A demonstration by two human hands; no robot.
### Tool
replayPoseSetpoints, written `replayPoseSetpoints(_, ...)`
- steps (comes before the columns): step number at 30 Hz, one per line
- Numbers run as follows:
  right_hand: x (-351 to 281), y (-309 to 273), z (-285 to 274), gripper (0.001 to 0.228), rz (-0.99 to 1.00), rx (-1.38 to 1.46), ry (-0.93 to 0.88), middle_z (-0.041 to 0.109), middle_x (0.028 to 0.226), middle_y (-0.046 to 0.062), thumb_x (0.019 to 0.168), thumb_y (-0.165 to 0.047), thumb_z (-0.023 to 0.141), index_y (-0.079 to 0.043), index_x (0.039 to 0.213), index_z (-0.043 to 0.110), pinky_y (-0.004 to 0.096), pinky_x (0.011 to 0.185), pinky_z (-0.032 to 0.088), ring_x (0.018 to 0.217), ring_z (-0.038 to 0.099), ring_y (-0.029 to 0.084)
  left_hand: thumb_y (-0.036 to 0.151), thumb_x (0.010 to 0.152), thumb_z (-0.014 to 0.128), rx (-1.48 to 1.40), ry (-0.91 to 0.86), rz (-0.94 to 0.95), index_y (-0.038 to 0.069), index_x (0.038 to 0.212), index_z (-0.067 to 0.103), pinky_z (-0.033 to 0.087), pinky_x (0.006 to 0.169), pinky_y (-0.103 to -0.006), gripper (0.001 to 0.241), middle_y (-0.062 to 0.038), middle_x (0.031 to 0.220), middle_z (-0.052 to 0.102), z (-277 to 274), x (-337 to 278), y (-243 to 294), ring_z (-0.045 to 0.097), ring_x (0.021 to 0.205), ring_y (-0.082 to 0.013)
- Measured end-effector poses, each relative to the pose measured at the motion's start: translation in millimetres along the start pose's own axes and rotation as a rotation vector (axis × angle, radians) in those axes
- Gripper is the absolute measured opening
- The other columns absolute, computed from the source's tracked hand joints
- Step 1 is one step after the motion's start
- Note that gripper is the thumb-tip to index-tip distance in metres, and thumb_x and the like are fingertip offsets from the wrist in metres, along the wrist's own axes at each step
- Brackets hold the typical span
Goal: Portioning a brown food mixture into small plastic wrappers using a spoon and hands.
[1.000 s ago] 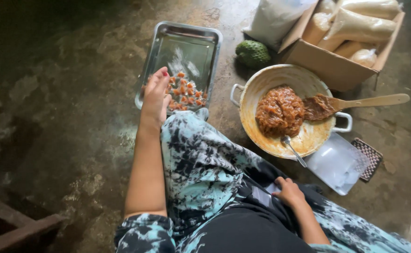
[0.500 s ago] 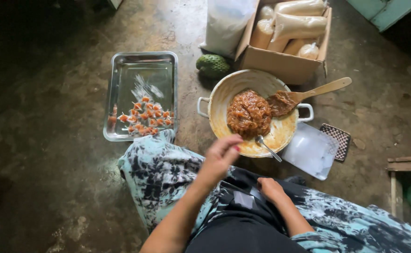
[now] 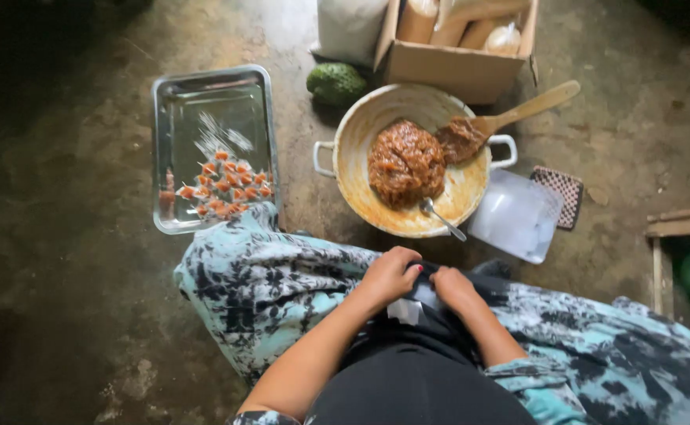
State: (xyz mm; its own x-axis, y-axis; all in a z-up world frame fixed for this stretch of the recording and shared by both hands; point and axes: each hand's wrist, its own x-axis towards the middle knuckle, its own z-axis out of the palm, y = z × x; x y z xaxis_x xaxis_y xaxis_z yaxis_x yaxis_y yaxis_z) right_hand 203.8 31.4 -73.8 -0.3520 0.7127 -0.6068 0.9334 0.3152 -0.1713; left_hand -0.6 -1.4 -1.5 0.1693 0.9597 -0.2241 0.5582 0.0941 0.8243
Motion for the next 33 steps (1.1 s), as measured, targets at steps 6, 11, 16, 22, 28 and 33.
replayPoseSetpoints(6, -14.4, 9.8, -44.6, 0.019, -0.108, 0.283, -0.013, 0.074, 0.097, 0.024, 0.09, -0.027, 0.068, -0.009, 0.094, 0.075, 0.057, 0.087, 0.056, 0.101, 0.069, 0.048, 0.029, 0.091, 0.067, 0.04, -0.073, -0.096, 0.016, 0.144, 0.056, 0.051, 0.104, -0.0498, 0.056, -0.016, 0.13, 0.064, 4.4, 2.3, -9.4, 0.064, 0.121, -0.0382)
replayPoseSetpoints(11, -26.7, 12.0, -76.7, 0.017, -0.187, 0.633, -0.004, 0.075, 0.091, 0.025, 0.091, -0.023, 0.07, -0.007, 0.096, 0.073, 0.055, 0.082, 0.051, 0.095, 0.069, 0.042, 0.028, 0.079, 0.082, -0.235, -0.087, -0.163, 0.015, 0.147, 0.052, 0.054, 0.098, -0.0453, 0.076, -0.013, 0.119, 0.07, 6.8, 12.3, -12.7, 0.069, 0.109, -0.0326)
replayPoseSetpoints(16, -35.1, 5.8, -95.9, 0.011, -0.161, 0.964, -0.032, 0.064, 0.063, -0.001, 0.093, -0.019, 0.073, -0.011, 0.085, 0.074, 0.028, 0.057, 0.047, 0.062, 0.055, 0.012, 0.015, 0.079, 0.074, -0.514, -0.007, -0.231, 0.013, 0.112, 0.073, 0.059, 0.07, -0.0315, 0.033, -0.006, 0.079, 0.075, -10.4, 6.6, 15.8, 0.075, 0.074, -0.0178)
replayPoseSetpoints(22, -0.8, 31.2, -79.7, 0.013, -0.164, 0.98, 0.254, 0.066, 0.078, 0.015, 0.098, -0.014, 0.068, -0.008, 0.105, 0.077, 0.035, 0.064, 0.057, 0.072, 0.063, 0.021, 0.031, 0.085, 0.068, -0.306, 0.108, -0.244, 0.025, 0.094, 0.075, 0.057, 0.073, -0.0386, 0.013, -0.004, 0.076, 0.074, -18.8, 8.7, 16.1, 0.074, 0.083, -0.0275)
replayPoseSetpoints(28, 79.4, 78.7, -31.5, 0.046, 0.12, 0.306, 0.436, 0.051, 0.116, 0.016, 0.076, -0.024, 0.088, -0.014, 0.104, 0.054, 0.056, 0.088, 0.055, 0.106, 0.063, 0.047, 0.021, 0.087, 0.059, -0.247, 0.073, -0.227, 0.016, 0.093, 0.063, 0.056, 0.082, -0.0457, 0.009, -0.008, 0.082, 0.076, -21.7, 0.3, 21.7, 0.073, 0.091, -0.0361)
replayPoseSetpoints(33, 103.0, 40.2, -60.4, 0.033, 0.111, 0.016, 0.362, 0.049, 0.112, 0.011, 0.082, -0.016, 0.071, -0.017, 0.109, 0.051, 0.055, 0.079, 0.057, 0.104, 0.062, 0.039, 0.015, 0.089, 0.057, -0.15, 0.003, -0.161, 0.015, 0.095, 0.063, 0.056, 0.083, -0.0527, 0.008, -0.015, 0.088, 0.073, -8.1, 1.5, 10.2, 0.07, 0.095, -0.0432)
